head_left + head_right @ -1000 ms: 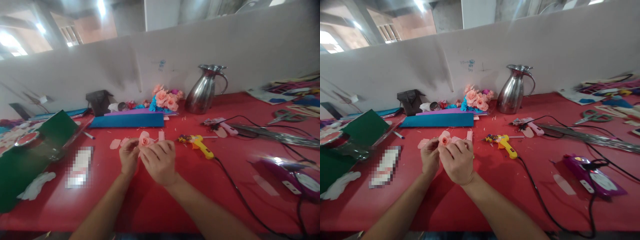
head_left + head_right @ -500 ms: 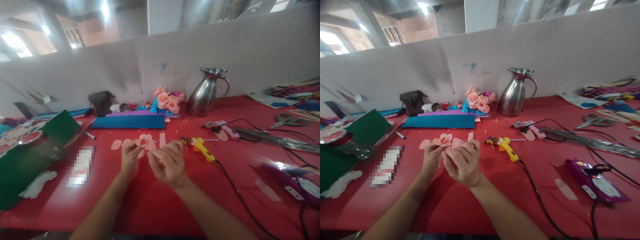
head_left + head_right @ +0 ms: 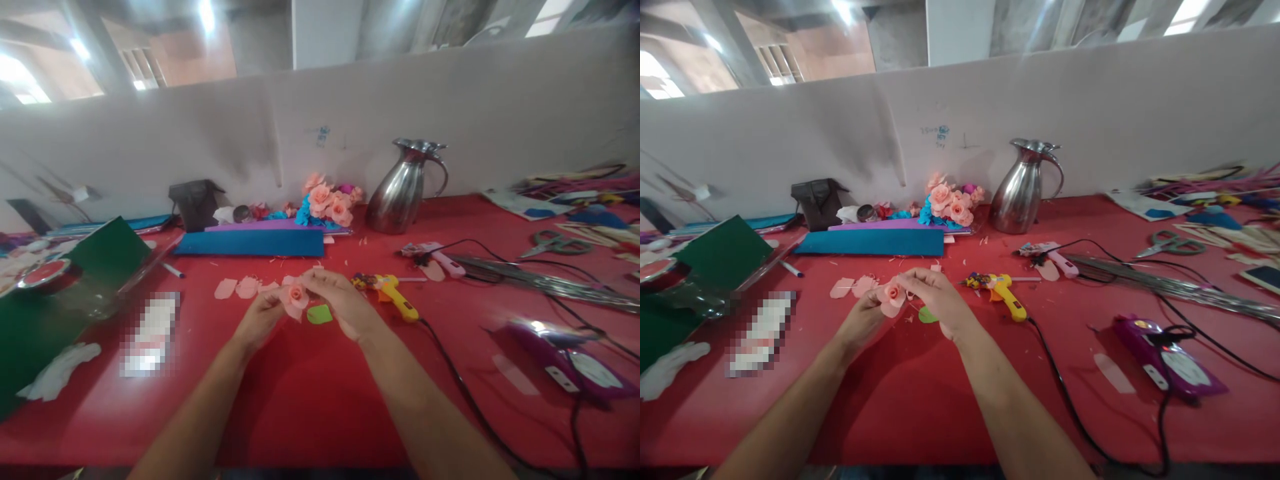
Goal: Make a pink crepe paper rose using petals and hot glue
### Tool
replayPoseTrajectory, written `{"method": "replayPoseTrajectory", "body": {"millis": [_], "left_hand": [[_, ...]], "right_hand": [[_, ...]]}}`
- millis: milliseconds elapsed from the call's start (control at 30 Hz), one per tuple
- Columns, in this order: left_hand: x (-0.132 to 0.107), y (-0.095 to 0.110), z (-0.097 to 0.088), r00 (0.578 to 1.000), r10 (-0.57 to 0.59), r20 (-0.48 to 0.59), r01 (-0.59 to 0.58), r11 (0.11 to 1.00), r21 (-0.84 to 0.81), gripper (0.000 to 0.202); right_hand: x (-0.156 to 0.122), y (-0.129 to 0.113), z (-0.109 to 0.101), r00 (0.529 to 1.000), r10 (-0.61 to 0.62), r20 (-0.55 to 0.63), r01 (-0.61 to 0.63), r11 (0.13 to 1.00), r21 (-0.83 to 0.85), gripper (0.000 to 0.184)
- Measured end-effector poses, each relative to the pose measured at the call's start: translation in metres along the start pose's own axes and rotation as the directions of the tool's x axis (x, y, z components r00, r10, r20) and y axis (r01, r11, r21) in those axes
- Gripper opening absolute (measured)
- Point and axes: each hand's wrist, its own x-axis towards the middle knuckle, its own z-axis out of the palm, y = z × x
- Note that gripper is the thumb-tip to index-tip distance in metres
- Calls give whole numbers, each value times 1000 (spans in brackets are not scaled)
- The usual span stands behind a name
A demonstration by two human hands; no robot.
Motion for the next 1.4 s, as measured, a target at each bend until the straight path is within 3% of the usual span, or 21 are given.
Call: {"method": "replayPoseTrajectory", "body": {"millis": [267, 567, 833, 1100, 1233, 1400], "left_hand": [[-2, 0, -3, 999, 1, 35, -1, 1000, -8, 8], [-3, 10, -4, 997, 30, 67, -35, 997, 63, 15], [-2, 6, -7, 995, -16, 103, 11, 999, 46, 20], [-3, 4, -7, 999, -42, 19, 43, 999, -28, 25], [-3, 3, -8, 999, -25, 38, 28, 998, -64, 36], [-2, 2, -7, 998, -44, 55, 48, 996, -74, 18]], "right_hand": [[-4, -4, 4, 996, -57, -67, 54, 998, -39, 16], [-6, -5, 6, 996, -68, -64, 63, 995, -72, 11], [-6, -3, 7, 990, -111, -92, 92, 978, -188, 22], [-5, -2, 9, 991, -45, -122, 39, 998, -54, 25], [-6, -4, 10, 997, -10, -71, 9, 1000, -21, 22], [-6, -4, 9, 997, -24, -76, 19, 997, -71, 13]]}}
